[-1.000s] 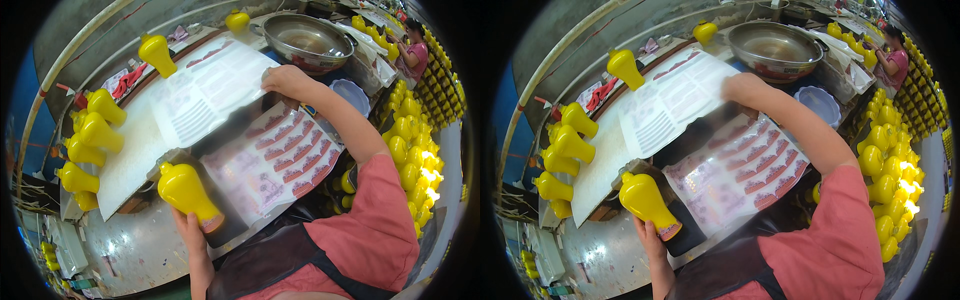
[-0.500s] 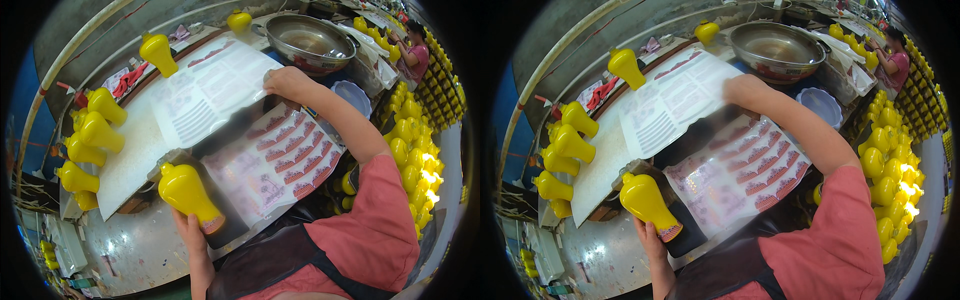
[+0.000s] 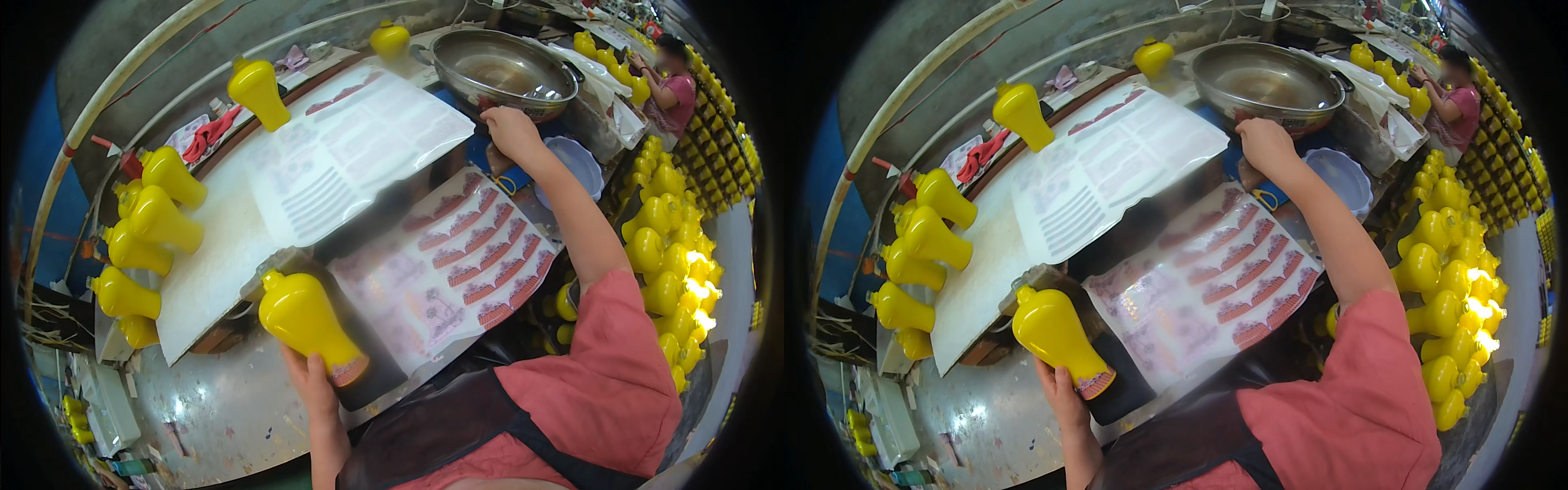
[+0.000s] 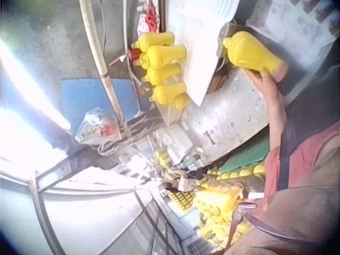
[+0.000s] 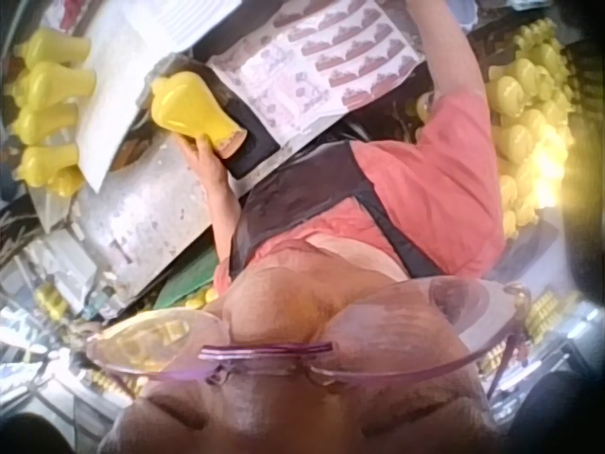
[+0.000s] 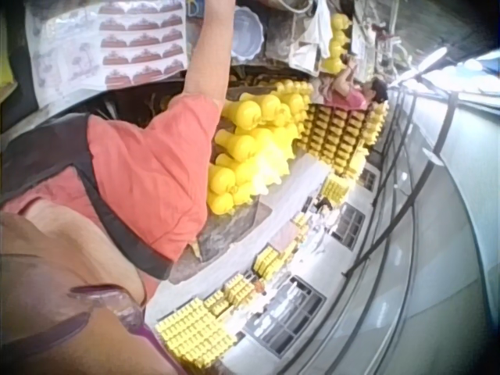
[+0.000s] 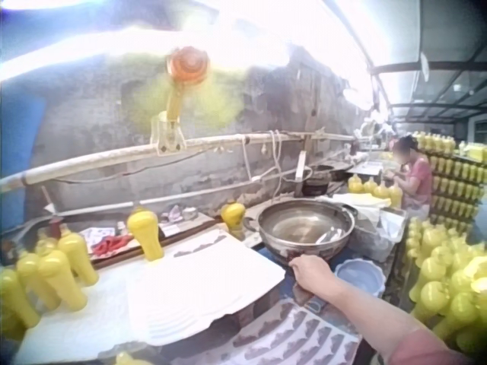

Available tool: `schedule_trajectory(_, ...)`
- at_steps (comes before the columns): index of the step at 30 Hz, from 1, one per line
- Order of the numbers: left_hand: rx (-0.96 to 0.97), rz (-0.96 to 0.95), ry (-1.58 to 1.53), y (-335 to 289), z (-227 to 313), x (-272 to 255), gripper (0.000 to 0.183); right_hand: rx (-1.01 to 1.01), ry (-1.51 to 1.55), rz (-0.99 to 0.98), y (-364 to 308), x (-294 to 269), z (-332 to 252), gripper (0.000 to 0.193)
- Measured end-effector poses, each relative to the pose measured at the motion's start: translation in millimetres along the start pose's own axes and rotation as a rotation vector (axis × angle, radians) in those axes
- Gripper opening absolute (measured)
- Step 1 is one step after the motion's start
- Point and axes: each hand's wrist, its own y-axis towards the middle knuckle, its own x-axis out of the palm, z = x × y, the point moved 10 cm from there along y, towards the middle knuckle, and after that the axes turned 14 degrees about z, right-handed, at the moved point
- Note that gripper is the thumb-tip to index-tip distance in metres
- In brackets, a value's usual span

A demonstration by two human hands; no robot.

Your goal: The person picks up yellow plastic containers and applies adhesive labels to their surfaces. They peel labels from a sheet, position them on the containers, and smooth them down by hand. The labeled containers are placed on a nearby surface.

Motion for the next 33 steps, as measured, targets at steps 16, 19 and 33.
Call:
schedule_trajectory(16, 0.002, -0.018, -0.022, -0.2, 1.9, 1.0, 0.064, 0.056, 0.172, -0.121, -4.6, 21.4, 4.3, 0.033)
schedule_trajectory(19, 0.007, -0.022, -0.030, -0.4, 2.7, 1.6, 0.065, 0.036, 0.199, -0.102, -5.4, 18.1, 1.5, 0.033)
schedule_trajectory(33, 0.013, -0.017, -0.028, 0.2, 2.1, 0.8, 0.065, 0.000, 0.100, 0.026, -10.7, -8.9, -23.4, 0.031)
